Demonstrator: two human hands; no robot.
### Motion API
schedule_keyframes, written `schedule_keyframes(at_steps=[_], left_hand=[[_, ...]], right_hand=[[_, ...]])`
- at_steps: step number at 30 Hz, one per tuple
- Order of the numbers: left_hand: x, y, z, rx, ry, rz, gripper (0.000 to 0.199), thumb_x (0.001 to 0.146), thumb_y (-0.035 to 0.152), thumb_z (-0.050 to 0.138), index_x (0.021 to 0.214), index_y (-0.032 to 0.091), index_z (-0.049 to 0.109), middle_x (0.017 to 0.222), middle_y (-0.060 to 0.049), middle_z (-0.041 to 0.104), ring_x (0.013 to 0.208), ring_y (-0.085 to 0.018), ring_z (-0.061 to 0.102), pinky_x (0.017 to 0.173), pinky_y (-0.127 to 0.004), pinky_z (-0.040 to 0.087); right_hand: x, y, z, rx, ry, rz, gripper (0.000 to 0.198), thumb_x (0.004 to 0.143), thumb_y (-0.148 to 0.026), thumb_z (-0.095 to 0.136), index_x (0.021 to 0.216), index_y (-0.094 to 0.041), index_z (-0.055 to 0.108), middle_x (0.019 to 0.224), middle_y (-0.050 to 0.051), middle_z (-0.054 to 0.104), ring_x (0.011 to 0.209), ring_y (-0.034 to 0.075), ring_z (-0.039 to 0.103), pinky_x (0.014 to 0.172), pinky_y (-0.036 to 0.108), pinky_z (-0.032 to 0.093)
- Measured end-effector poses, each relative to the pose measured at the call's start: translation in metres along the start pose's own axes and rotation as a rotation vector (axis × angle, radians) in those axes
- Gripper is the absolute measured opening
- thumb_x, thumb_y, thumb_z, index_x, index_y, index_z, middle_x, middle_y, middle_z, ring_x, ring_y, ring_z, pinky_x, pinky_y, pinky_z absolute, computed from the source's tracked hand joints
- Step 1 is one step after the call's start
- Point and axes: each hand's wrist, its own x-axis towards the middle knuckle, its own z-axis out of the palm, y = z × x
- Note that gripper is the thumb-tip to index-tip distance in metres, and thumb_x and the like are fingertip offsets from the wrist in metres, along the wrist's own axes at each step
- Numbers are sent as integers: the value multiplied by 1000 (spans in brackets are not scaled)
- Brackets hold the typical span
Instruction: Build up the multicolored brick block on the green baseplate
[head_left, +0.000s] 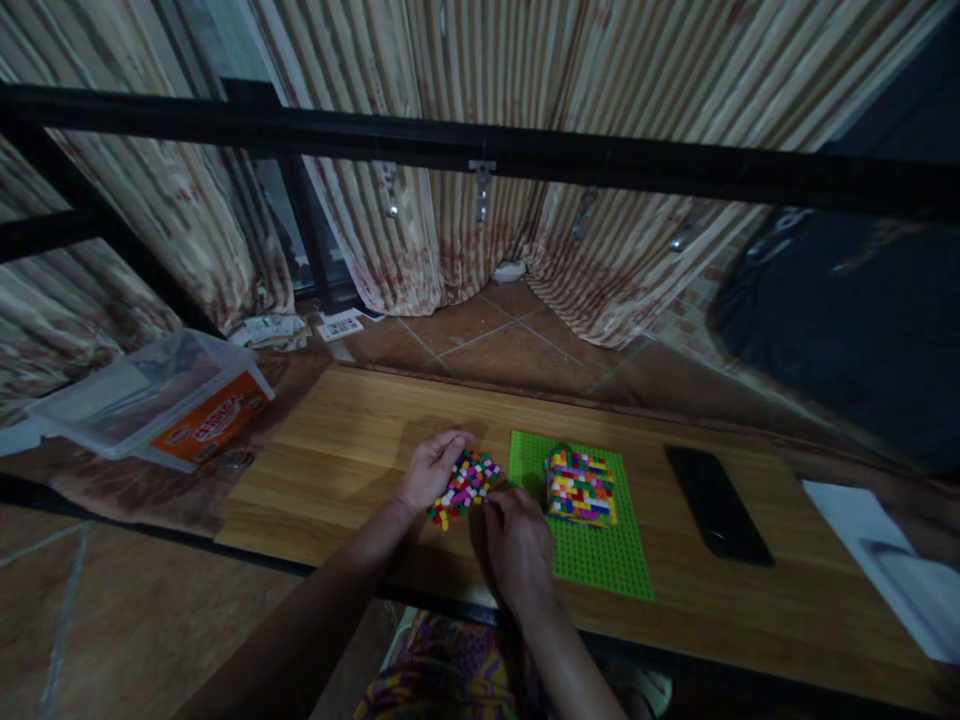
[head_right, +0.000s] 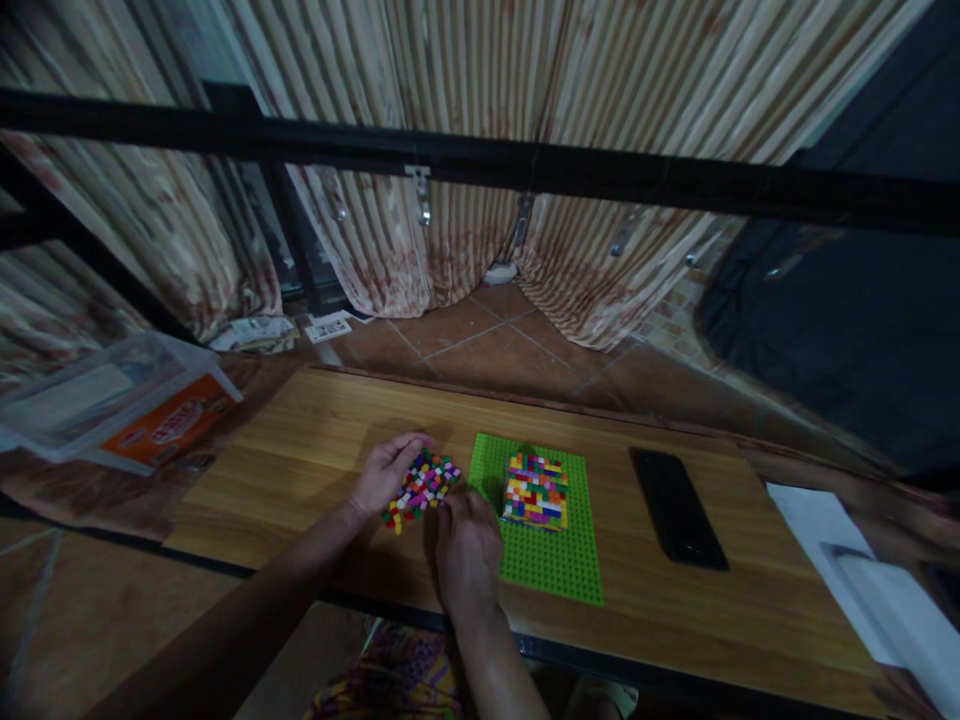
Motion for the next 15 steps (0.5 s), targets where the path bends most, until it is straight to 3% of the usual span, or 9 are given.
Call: schedule_keyframes(at_steps=[6, 11, 15], left_hand=[[0, 0, -1, 7, -2, -8, 33, 87, 43, 49, 95, 20, 70, 98, -2, 72, 95, -19, 64, 90, -30, 47], [1, -3, -1, 4, -6, -8, 34, 88, 44, 49, 96, 19, 70, 97, -3, 72, 94, -19, 64, 89, -29, 47], [1, -6, -1, 10, -14, -4, 35, 88, 44, 48, 97, 18, 70, 96, -3, 71, 94, -19, 63, 87, -29, 47]], right_hand=[[-3, -3, -10, 118, 34, 6, 21, 91, -22, 48, 83, -21, 67, 81, 5, 65, 78, 19, 60, 71, 30, 46], [-6, 2, -42, 249, 133, 65, 19, 91, -27, 50, 89, -21, 68, 84, 5, 67, 79, 18, 62, 73, 30, 48], [-4, 27, -69, 219, 233, 189, 24, 89, -37, 52, 90, -20, 69, 91, 7, 68, 81, 19, 63, 74, 31, 48]])
